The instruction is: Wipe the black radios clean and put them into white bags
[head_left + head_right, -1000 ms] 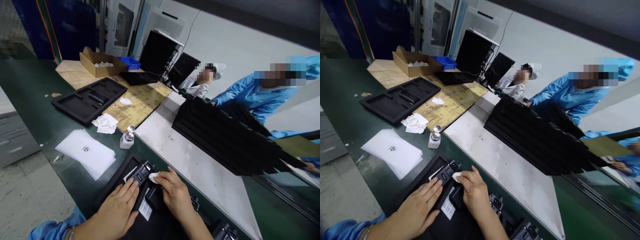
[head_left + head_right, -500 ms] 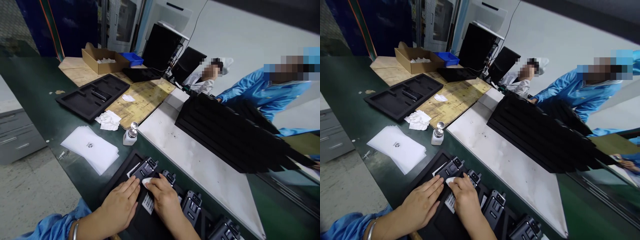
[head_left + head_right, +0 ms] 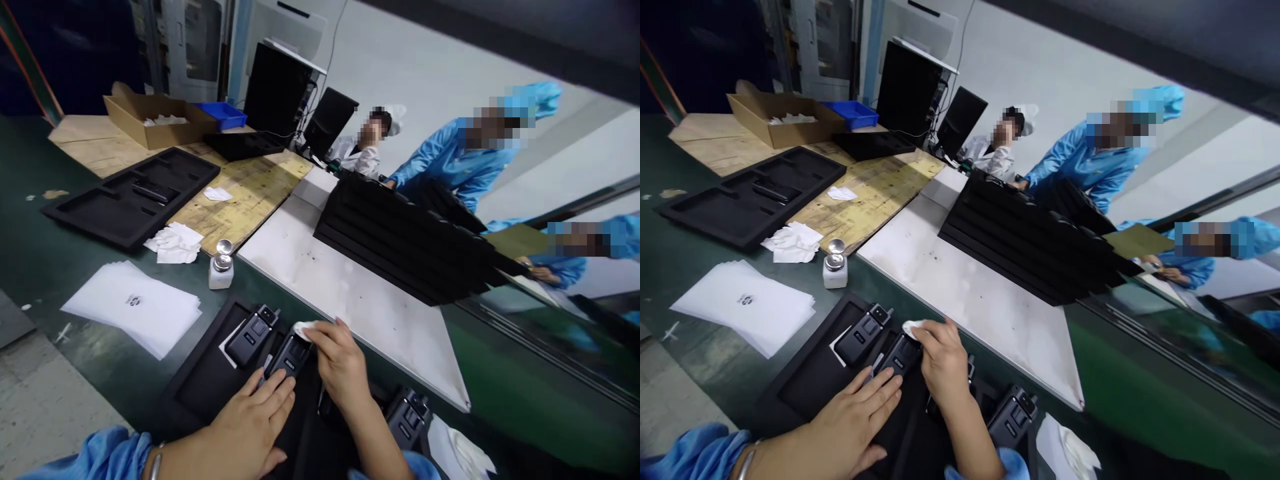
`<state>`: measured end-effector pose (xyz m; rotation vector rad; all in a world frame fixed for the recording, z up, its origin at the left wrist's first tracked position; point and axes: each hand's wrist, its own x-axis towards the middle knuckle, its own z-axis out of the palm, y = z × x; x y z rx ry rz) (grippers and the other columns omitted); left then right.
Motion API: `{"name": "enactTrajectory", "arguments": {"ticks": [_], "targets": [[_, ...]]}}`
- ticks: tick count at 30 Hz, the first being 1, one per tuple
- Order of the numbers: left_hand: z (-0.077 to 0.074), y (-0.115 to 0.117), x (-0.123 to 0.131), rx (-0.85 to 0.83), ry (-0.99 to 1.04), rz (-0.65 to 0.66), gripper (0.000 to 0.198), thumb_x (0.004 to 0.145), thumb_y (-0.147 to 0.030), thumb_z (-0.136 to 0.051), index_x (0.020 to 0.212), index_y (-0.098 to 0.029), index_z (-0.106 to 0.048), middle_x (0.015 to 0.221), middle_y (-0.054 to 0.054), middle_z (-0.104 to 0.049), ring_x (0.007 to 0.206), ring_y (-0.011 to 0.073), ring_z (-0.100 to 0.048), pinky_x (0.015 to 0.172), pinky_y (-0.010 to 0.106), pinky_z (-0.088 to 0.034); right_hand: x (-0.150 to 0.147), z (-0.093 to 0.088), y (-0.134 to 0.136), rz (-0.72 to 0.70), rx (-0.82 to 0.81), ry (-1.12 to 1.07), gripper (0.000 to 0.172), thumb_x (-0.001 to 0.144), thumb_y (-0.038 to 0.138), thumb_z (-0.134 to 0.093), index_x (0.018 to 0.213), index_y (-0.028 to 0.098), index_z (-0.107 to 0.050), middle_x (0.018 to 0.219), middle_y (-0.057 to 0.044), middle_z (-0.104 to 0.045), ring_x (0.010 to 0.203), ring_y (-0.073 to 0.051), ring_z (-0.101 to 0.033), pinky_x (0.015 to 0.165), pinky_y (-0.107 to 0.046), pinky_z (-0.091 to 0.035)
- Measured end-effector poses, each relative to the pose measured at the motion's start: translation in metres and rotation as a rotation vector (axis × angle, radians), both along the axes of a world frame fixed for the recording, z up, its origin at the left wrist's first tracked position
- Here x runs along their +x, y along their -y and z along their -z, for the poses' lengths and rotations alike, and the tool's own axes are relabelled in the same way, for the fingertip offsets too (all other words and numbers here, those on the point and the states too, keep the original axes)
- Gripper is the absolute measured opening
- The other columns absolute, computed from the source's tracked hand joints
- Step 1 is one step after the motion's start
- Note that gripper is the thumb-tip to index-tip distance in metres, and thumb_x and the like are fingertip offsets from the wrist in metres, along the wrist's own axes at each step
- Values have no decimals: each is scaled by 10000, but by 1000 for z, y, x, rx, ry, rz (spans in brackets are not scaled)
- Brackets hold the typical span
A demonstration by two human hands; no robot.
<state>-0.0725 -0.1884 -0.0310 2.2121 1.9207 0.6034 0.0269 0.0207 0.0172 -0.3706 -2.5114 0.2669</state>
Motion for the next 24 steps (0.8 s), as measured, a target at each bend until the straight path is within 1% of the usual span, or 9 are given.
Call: {"name": "enactTrajectory", "arguments": {"ticks": [2, 4, 8, 11, 13, 16, 20, 22, 24], "targets": [[-1, -4, 0, -42, -9, -3, 675, 903, -357, -577, 1488, -118, -340, 1578, 100, -303, 1466, 265, -240, 1221, 434, -104, -13, 4, -9, -90, 6, 59, 378, 901, 44, -437, 979, 252, -743, 916, -39, -712, 845, -167, -671, 1053, -497, -445], [-5, -5, -2, -66, -24, -3, 673, 871, -261, -581, 1487, -135, -342, 1577, 79, -312, 1462, 244, -252, 1225, 410, -74, -14, 5, -18, -178, 2, 101, 390, 899, 24, -423, 971, 239, -741, 907, -41, -714, 826, -160, -670, 1033, -492, -467], [-12, -6, -5, -60, -58, 12, 686, 818, -160, -560, 1473, -139, -358, 1561, 62, -349, 1447, 227, -288, 1220, 393, -116, 19, 0, -32, -285, 18, 188, 406, 892, 9, -406, 976, 243, -728, 884, -35, -704, 797, -156, -668, 1000, -498, -494], [-14, -8, -4, -46, -84, 13, 697, 783, -129, -556, 1457, -130, -379, 1541, 63, -386, 1425, 235, -333, 1207, 396, -173, 41, -4, -39, -286, 21, 207, 415, 873, -8, -400, 951, 247, -719, 860, -23, -696, 761, -146, -668, 994, -485, -498], [-14, -9, -3, -43, -102, 16, 709, 768, -113, -549, 1457, -129, -380, 1536, 63, -395, 1417, 238, -347, 1200, 399, -194, 39, -7, -39, -241, -8, 137, 380, 877, -1, -429, 965, 239, -711, 907, -32, -701, 812, -146, -675, 1016, -468, -481], [-14, -9, -2, -35, -132, 17, 718, 762, -103, -538, 1461, -132, -375, 1550, 60, -368, 1424, 241, -335, 1202, 407, -184, 10, -6, -32, -223, -41, 56, 351, 884, 16, -470, 989, 241, -718, 963, -43, -708, 874, -151, -671, 1050, -468, -445], [-8, -10, -4, -5, -168, 14, 721, 738, -93, -535, 1445, -139, -402, 1538, 51, -392, 1410, 242, -359, 1203, 414, -173, -22, 1, -27, -274, -27, 122, 397, 861, -2, -453, 937, 258, -745, 898, -31, -709, 815, -154, -656, 1024, -482, -469], [-6, -10, -5, 9, -168, 19, 696, 754, -106, -538, 1438, -142, -412, 1529, 48, -408, 1402, 236, -373, 1201, 411, -184, -14, 4, -28, -275, -11, 123, 399, 879, 7, -431, 951, 248, -740, 906, -36, -705, 820, -154, -661, 1014, -483, -486], [-6, -10, -5, 27, -158, 19, 631, 811, -141, -533, 1433, -143, -421, 1520, 43, -424, 1393, 228, -388, 1195, 404, -203, 7, 5, -31, -271, 17, 137, 406, 892, 10, -403, 962, 239, -731, 904, -37, -698, 817, -153, -668, 1010, -499, -494]]}}
